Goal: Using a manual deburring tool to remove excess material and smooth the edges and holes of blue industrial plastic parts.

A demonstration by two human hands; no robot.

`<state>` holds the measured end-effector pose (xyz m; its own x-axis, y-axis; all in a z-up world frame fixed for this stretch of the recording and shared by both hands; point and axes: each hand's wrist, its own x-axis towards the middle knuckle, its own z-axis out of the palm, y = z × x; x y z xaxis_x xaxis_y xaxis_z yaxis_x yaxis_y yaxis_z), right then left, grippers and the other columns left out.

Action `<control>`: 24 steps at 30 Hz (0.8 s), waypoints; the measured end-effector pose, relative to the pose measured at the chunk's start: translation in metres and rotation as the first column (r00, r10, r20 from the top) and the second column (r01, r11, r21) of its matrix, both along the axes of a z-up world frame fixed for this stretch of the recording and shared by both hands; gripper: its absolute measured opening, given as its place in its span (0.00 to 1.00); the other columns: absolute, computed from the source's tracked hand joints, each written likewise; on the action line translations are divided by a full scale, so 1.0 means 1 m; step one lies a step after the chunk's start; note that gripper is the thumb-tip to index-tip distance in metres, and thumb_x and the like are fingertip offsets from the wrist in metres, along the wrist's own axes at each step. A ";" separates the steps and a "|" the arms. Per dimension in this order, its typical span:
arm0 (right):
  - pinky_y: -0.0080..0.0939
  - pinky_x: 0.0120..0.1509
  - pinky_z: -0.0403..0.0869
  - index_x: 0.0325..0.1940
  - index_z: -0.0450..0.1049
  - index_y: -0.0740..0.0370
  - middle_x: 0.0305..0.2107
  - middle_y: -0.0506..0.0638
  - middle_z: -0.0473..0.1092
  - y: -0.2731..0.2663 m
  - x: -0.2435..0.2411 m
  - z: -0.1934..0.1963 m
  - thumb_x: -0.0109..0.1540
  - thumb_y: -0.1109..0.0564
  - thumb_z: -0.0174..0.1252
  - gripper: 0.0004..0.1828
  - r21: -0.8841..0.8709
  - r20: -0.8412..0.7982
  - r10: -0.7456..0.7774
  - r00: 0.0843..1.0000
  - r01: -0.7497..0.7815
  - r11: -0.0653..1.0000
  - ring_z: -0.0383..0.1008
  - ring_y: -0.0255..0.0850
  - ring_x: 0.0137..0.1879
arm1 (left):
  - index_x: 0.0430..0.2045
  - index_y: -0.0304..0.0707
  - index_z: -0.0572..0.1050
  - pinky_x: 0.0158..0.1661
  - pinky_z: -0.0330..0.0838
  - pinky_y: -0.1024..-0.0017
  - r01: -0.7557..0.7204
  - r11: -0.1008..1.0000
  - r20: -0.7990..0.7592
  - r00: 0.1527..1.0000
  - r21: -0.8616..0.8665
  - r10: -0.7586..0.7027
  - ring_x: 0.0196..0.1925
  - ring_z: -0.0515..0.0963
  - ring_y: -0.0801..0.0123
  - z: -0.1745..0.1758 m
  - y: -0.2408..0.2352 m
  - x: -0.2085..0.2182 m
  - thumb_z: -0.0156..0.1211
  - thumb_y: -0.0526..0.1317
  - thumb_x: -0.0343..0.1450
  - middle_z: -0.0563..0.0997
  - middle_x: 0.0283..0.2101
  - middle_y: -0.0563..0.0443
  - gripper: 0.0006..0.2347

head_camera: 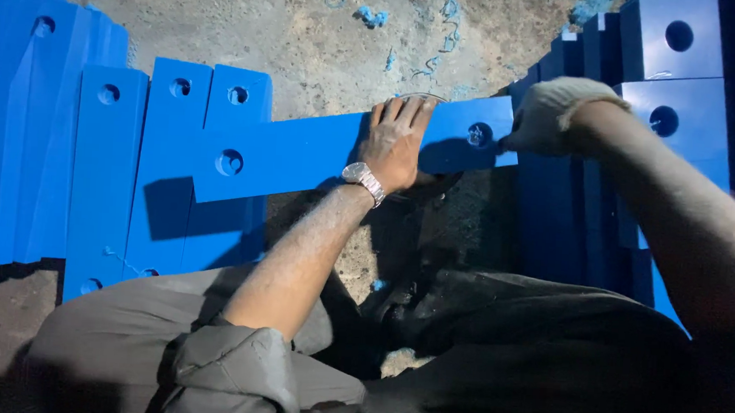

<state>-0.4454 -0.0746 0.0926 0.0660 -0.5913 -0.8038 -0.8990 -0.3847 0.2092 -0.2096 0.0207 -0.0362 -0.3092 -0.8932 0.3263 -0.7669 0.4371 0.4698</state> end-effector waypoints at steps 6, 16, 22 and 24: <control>0.45 0.34 0.77 0.54 0.79 0.56 0.34 0.55 0.79 0.035 0.002 0.065 0.66 0.35 0.57 0.26 -0.137 0.421 -0.327 0.846 0.415 0.899 0.79 0.43 0.33 | 0.63 0.34 0.64 0.61 0.60 0.50 0.020 0.992 0.084 0.996 0.121 -0.030 0.62 0.69 0.49 0.013 0.000 0.000 0.73 0.36 0.51 0.71 0.61 0.42 0.41; 0.40 0.27 0.74 0.58 0.79 0.49 0.28 0.50 0.80 0.035 -0.005 0.033 0.66 0.39 0.56 0.21 -0.164 0.554 -0.181 0.813 0.320 0.933 0.76 0.38 0.24 | 0.57 0.37 0.70 0.64 0.46 0.40 0.577 0.753 0.069 0.778 0.317 -0.625 0.70 0.54 0.36 -0.008 0.015 0.000 0.82 0.61 0.49 0.61 0.62 0.24 0.45; 0.40 0.26 0.74 0.57 0.80 0.48 0.28 0.49 0.80 0.029 -0.025 0.016 0.66 0.38 0.57 0.21 -0.282 0.553 -0.067 0.830 0.263 0.923 0.76 0.39 0.23 | 0.55 0.48 0.69 0.66 0.49 0.36 0.096 0.977 -0.059 0.995 0.190 -0.086 0.75 0.54 0.41 0.007 0.019 -0.011 0.76 0.60 0.56 0.63 0.71 0.38 0.36; 0.41 0.26 0.74 0.56 0.81 0.49 0.29 0.49 0.80 0.025 -0.037 0.007 0.66 0.38 0.57 0.21 -0.345 0.520 -0.001 0.854 0.210 0.915 0.77 0.40 0.23 | 0.65 0.47 0.63 0.65 0.52 0.37 -0.225 0.972 -0.038 0.973 0.067 0.228 0.76 0.53 0.37 0.026 0.018 -0.008 0.77 0.54 0.52 0.59 0.72 0.33 0.44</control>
<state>-0.4827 -0.0491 0.0995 0.3141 -0.8656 -0.3901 -0.9484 -0.2669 -0.1713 -0.2174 0.0386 -0.0104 -0.0828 -0.9573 0.2770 -0.8199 0.2234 0.5272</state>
